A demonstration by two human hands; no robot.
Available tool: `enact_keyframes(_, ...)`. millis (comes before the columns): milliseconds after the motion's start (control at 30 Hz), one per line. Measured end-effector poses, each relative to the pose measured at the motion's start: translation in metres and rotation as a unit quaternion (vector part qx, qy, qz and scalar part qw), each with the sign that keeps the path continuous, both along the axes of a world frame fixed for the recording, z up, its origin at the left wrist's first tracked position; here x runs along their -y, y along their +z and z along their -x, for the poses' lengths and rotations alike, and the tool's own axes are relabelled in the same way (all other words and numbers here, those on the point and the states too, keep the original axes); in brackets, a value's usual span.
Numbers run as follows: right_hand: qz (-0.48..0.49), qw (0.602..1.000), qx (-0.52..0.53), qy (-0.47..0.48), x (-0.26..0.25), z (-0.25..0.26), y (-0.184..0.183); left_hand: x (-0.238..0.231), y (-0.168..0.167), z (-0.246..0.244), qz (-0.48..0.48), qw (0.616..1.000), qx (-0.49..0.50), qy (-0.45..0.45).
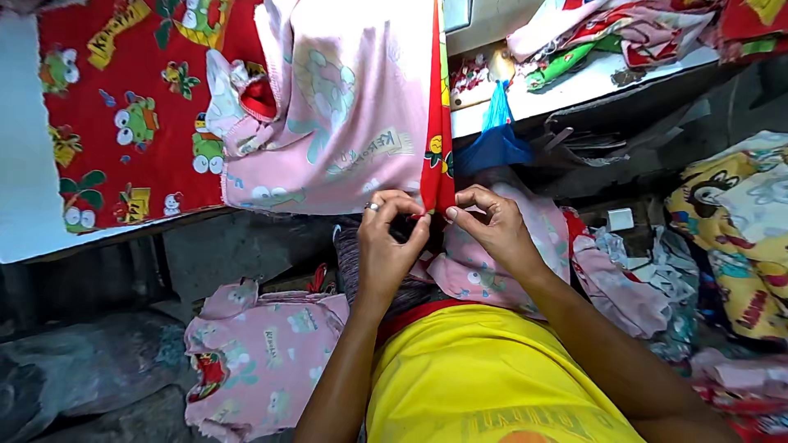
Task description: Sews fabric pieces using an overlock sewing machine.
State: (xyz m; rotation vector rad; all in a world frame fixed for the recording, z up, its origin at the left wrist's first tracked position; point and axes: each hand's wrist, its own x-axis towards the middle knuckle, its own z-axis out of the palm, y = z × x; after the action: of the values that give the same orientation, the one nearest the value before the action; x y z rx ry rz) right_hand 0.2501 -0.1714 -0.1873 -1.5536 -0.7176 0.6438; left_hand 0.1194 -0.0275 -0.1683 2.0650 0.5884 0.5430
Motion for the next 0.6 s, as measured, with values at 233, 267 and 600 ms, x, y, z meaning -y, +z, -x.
enact_keyframes(233,0.022,0.999,-0.030,-0.001,0.017,0.010,0.016,0.019,0.070,0.050,-0.277,0.954,0.118,-0.010)
enact_keyframes(267,0.020,0.999,-0.027,0.004,0.019,0.012,0.018,0.025,0.065,0.048,-0.294,0.948,0.114,-0.043)
enact_keyframes(600,0.023,1.000,-0.013,0.010,0.023,0.021,0.017,0.034,-0.010,0.015,-0.185,0.980,0.079,-0.007)
